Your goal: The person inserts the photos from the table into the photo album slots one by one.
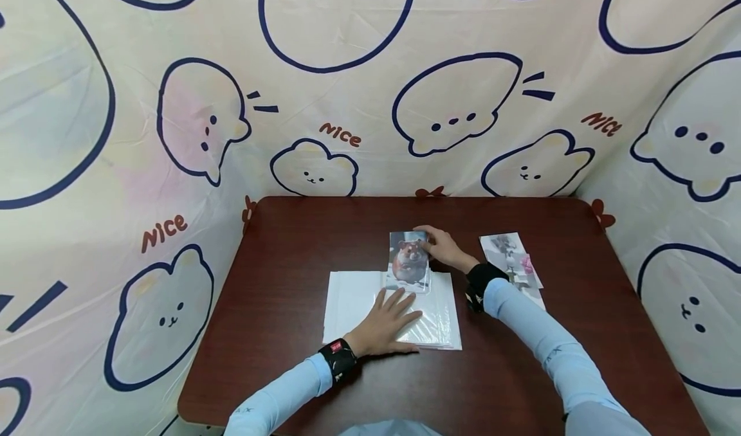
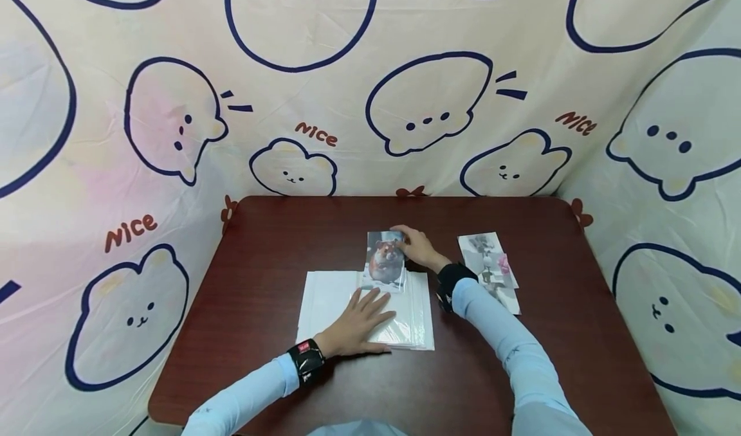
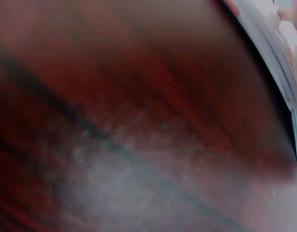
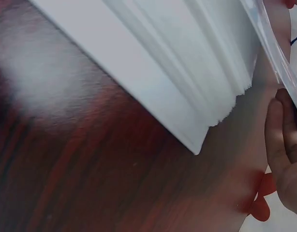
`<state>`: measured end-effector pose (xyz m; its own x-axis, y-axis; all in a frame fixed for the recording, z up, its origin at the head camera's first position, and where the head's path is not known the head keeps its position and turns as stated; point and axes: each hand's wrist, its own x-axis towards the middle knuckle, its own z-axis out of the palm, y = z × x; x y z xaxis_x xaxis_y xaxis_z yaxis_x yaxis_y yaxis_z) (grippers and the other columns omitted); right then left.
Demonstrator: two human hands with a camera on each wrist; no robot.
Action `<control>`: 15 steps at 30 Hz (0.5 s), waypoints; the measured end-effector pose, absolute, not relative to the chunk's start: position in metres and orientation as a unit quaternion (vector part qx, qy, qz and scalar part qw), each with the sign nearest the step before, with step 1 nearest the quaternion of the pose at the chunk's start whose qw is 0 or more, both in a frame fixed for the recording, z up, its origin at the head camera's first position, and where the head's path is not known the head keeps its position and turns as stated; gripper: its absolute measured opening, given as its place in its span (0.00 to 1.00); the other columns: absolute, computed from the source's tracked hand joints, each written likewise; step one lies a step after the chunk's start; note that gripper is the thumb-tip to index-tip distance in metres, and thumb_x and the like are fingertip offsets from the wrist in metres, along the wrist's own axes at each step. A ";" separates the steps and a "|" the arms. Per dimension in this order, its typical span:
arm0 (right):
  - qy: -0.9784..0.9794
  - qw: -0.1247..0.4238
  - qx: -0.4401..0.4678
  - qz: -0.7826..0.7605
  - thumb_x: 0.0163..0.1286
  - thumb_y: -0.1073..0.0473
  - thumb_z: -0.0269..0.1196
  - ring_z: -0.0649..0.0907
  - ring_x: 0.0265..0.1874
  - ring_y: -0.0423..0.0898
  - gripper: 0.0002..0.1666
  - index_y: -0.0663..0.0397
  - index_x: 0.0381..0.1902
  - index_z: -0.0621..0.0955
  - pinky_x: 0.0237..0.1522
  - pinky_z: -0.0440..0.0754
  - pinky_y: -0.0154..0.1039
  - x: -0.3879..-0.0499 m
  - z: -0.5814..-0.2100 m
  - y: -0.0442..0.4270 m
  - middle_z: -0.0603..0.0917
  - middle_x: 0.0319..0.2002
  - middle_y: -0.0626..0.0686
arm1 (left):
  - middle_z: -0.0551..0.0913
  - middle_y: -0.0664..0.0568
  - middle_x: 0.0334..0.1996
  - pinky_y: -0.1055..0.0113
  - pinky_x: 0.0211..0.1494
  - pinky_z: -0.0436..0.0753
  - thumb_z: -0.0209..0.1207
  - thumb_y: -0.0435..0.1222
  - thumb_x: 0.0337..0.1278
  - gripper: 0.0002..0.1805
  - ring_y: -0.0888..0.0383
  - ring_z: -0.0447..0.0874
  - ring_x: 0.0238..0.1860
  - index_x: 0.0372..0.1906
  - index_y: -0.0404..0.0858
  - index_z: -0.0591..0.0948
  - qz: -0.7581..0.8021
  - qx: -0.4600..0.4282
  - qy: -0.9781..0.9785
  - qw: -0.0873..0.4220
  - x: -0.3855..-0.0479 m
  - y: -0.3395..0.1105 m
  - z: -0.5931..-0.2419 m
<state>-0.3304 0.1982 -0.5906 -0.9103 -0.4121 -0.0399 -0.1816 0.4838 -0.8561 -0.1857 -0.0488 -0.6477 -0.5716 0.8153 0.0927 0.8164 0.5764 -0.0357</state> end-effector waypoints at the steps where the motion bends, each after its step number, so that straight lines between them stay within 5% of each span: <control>1: 0.850 0.126 -0.176 -0.480 0.79 0.70 0.54 0.84 0.34 0.59 0.26 0.68 0.73 0.69 0.36 0.89 0.55 -0.329 -0.590 0.199 0.79 0.40 0.68 | 0.57 0.47 0.83 0.37 0.80 0.59 0.51 0.73 0.63 0.46 0.43 0.51 0.83 0.80 0.55 0.65 -0.004 -0.460 -0.886 0.058 -0.186 -0.049 -0.649; 10: 0.840 0.133 -0.197 -0.488 0.78 0.75 0.51 0.84 0.38 0.67 0.25 0.75 0.71 0.68 0.38 0.87 0.65 -0.318 -0.578 0.198 0.78 0.51 0.78 | 0.54 0.46 0.84 0.36 0.79 0.59 0.51 0.71 0.65 0.46 0.44 0.51 0.83 0.82 0.55 0.60 -0.014 -0.464 -0.884 0.053 -0.185 -0.051 -0.646; 15: 0.856 0.138 -0.215 -0.450 0.77 0.74 0.52 0.84 0.38 0.56 0.25 0.67 0.69 0.73 0.34 0.88 0.49 -0.319 -0.585 0.196 0.78 0.61 0.74 | 0.55 0.47 0.83 0.36 0.79 0.61 0.51 0.72 0.64 0.47 0.45 0.52 0.83 0.83 0.58 0.59 -0.015 -0.461 -0.885 0.060 -0.184 -0.049 -0.645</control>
<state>-0.3195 0.1960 -0.5852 -0.8691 -0.4928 -0.0431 -0.2437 0.5024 -0.8295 -0.1841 -0.0495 -0.6452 -0.5679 0.8141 0.1214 0.8179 0.5747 -0.0283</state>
